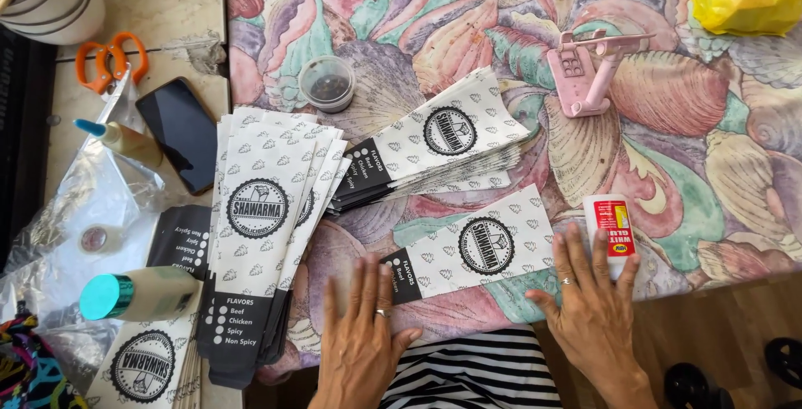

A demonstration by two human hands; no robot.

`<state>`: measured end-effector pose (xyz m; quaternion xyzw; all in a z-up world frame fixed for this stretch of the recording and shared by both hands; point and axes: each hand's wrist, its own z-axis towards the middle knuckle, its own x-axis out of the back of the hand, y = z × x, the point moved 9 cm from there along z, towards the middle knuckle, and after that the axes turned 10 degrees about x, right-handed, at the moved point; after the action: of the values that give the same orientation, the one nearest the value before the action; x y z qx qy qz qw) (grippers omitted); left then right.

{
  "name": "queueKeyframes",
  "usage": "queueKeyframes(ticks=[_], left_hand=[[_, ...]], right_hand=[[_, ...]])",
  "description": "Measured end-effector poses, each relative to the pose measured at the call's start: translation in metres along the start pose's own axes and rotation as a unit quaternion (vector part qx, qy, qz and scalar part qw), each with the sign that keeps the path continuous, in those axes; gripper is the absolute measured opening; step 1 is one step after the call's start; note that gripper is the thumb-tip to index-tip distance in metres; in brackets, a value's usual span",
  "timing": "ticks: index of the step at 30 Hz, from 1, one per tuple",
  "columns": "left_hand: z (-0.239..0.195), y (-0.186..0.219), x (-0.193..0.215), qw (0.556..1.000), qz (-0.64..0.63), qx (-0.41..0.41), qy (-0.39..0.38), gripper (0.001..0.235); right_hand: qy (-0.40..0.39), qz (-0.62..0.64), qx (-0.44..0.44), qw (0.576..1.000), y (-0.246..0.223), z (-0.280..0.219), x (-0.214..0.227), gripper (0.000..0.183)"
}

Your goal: Applying glue to paper food wraps and stacking them for assembly

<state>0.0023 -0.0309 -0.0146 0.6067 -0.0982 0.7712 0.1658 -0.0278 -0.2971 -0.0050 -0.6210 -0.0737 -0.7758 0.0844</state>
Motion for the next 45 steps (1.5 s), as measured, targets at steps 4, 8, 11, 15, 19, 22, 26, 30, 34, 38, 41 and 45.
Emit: queueKeyframes(ticks=[4,8,11,15,19,22,26,30,34,38,41,45], left_hand=[[0.003,0.003,-0.001,0.992,0.027,0.12,-0.031,0.118],[0.015,0.045,0.002,1.0,-0.013,0.01,-0.003,0.106],[0.017,0.05,0.001,1.0,-0.017,-0.014,0.006,0.106],[0.017,0.05,0.005,1.0,-0.002,-0.014,0.007,0.109],[0.014,0.05,0.006,0.999,-0.036,-0.018,0.002,0.104],[0.001,0.055,0.003,1.0,-0.007,-0.019,0.005,0.136],[-0.017,0.051,0.018,0.979,-0.197,-0.027,0.054,0.036],[-0.005,0.016,0.047,0.927,-0.373,0.034,0.019,0.003],[0.0,-0.08,0.045,0.871,-0.456,0.181,0.004,0.021],[0.008,-0.172,0.054,0.875,-0.247,0.415,0.032,0.053],[0.012,-0.19,0.046,0.898,-0.128,0.417,0.049,0.055],[0.028,-0.144,0.054,0.946,-0.048,0.261,0.185,0.044]], right_hand=[[0.022,0.031,-0.008,0.999,-0.014,0.026,0.01,0.087],[-0.012,0.078,0.161,0.984,-0.076,0.059,0.004,0.07],[-0.086,0.072,0.201,0.973,-0.081,0.072,-0.01,0.067],[-0.095,0.099,0.116,0.984,-0.036,0.083,-0.026,0.057],[-0.105,0.037,0.021,0.994,0.0,0.09,-0.024,0.071],[-0.08,-0.005,-0.081,0.993,0.031,0.085,-0.012,0.068],[0.092,0.125,-0.013,0.988,0.026,0.112,0.025,0.046],[0.077,0.167,0.094,0.978,0.001,0.156,0.016,0.036],[0.093,0.078,0.228,0.966,-0.036,0.182,-0.006,0.037],[0.131,0.118,0.2,0.964,-0.046,0.173,-0.009,0.033],[0.223,0.115,0.195,0.948,-0.052,0.135,0.015,0.025],[0.183,0.125,0.168,0.96,-0.063,0.068,0.013,0.025]])
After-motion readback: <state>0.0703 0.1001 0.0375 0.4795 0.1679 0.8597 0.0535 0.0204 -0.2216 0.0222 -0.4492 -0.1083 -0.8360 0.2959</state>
